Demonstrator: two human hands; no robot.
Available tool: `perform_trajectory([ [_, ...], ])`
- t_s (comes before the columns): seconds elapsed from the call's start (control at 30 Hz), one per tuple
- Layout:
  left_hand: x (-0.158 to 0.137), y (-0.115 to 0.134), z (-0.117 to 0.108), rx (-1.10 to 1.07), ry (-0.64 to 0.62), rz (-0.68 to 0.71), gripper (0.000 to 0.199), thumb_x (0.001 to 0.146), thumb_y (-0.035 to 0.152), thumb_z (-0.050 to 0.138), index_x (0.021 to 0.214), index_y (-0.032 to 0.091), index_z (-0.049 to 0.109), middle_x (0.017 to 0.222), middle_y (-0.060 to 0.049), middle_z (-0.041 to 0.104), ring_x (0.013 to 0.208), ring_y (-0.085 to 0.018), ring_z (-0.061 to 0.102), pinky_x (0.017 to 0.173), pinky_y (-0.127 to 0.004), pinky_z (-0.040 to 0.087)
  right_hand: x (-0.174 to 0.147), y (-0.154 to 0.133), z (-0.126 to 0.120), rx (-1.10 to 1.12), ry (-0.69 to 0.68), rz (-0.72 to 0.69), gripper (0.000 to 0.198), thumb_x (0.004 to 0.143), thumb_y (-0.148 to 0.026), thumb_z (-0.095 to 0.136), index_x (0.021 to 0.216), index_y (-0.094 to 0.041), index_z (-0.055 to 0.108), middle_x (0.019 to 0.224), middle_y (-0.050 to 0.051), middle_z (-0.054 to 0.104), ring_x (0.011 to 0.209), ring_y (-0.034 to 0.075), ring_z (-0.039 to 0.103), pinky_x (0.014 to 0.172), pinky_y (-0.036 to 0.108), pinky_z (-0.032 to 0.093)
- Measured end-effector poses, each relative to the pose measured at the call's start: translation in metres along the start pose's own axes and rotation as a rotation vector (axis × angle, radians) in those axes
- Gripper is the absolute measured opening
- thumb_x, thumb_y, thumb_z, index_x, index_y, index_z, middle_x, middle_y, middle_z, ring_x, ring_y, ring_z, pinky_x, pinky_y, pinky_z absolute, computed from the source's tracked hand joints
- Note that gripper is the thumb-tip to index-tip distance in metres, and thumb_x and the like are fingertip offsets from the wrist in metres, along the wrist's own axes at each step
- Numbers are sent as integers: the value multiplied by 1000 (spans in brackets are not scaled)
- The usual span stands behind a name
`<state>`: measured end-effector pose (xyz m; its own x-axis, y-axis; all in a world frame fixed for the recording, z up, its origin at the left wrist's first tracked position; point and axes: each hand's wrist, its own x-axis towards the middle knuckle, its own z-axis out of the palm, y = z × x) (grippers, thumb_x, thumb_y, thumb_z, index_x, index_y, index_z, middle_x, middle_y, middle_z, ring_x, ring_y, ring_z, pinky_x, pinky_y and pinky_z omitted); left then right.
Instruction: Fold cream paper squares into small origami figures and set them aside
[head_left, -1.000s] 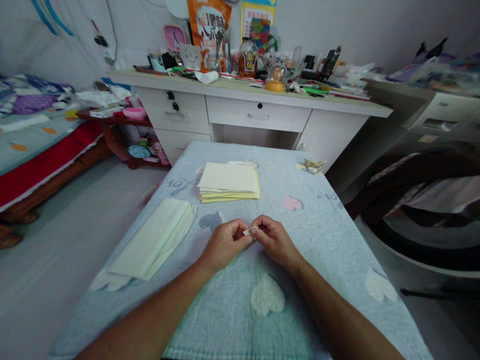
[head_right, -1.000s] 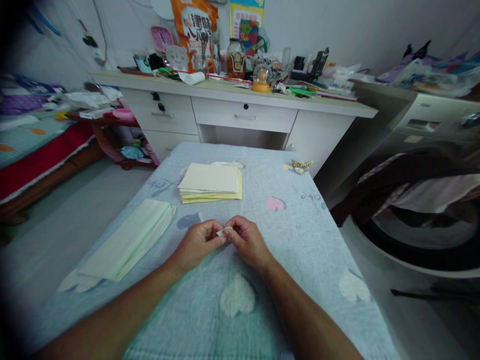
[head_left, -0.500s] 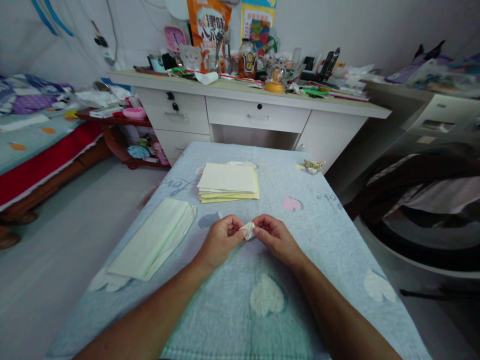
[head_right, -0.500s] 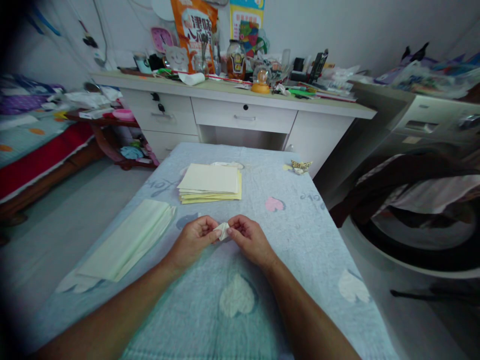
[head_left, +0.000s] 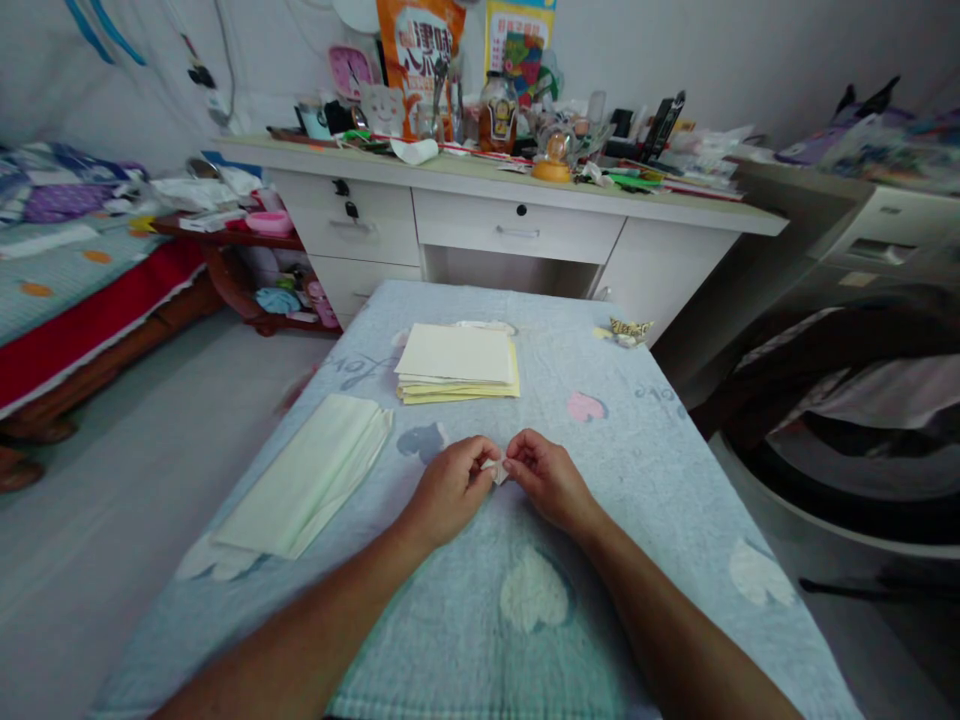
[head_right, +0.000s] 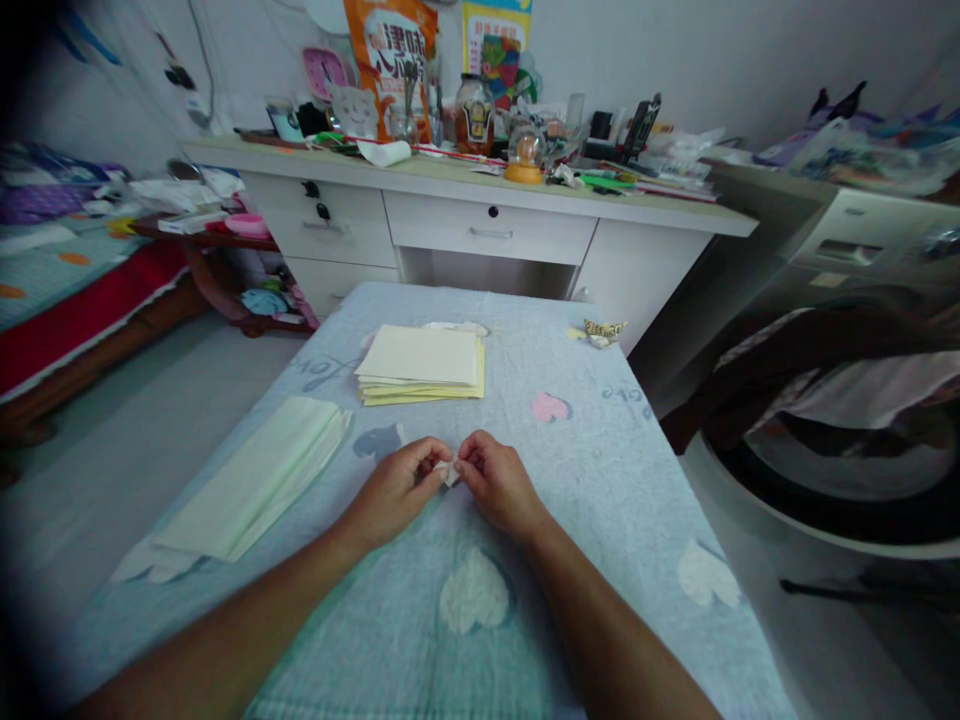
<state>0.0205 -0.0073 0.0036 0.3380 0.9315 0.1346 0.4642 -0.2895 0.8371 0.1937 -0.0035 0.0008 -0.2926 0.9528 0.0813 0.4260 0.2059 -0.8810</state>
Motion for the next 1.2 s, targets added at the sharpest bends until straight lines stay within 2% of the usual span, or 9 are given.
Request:
perform_trajectory([
  [0.17,-2,-1,2,255,-6,107,15,82,14,50,93,20,59,94,-4,62,93,-21,54,84,-35,42,-1,-6,0,-377,38,-99,7,85,-13,57,85,-18,61,77,1,58,79,16,50,74,28,37],
  [0.3,-4,-2,1,323,11,129,17,81,15,53,95,20,61,101,-6,57,99,-22,51,90,-37,42,-1,-3,1,-486,15,-147,9,82,-11,59,85,-17,64,86,5,57,87,18,49,79,30,38],
  [0.5,-2,-8,-9,273,-79,181,27,75,9,58,100,21,59,101,-4,61,99,-21,54,90,-36,42,-2,2,-4,-472,-19,-200,24,72,-4,61,92,-17,64,90,5,56,90,19,49,84,32,39],
  [0.73,3,-12,-14,271,-109,200,13,78,12,61,87,20,64,93,-3,65,93,-20,58,85,-33,43,-2,4,-4,-461,-25,-260,18,76,-8,66,91,-18,65,91,5,58,90,19,50,82,32,40],
  [1.2,3,-14,-15,305,-133,184,10,83,20,61,86,21,71,90,-4,65,88,-19,59,81,-30,45,0,5,-3,-478,-60,-275,7,81,-13,67,84,-18,70,84,5,65,82,17,56,78,31,41],
])
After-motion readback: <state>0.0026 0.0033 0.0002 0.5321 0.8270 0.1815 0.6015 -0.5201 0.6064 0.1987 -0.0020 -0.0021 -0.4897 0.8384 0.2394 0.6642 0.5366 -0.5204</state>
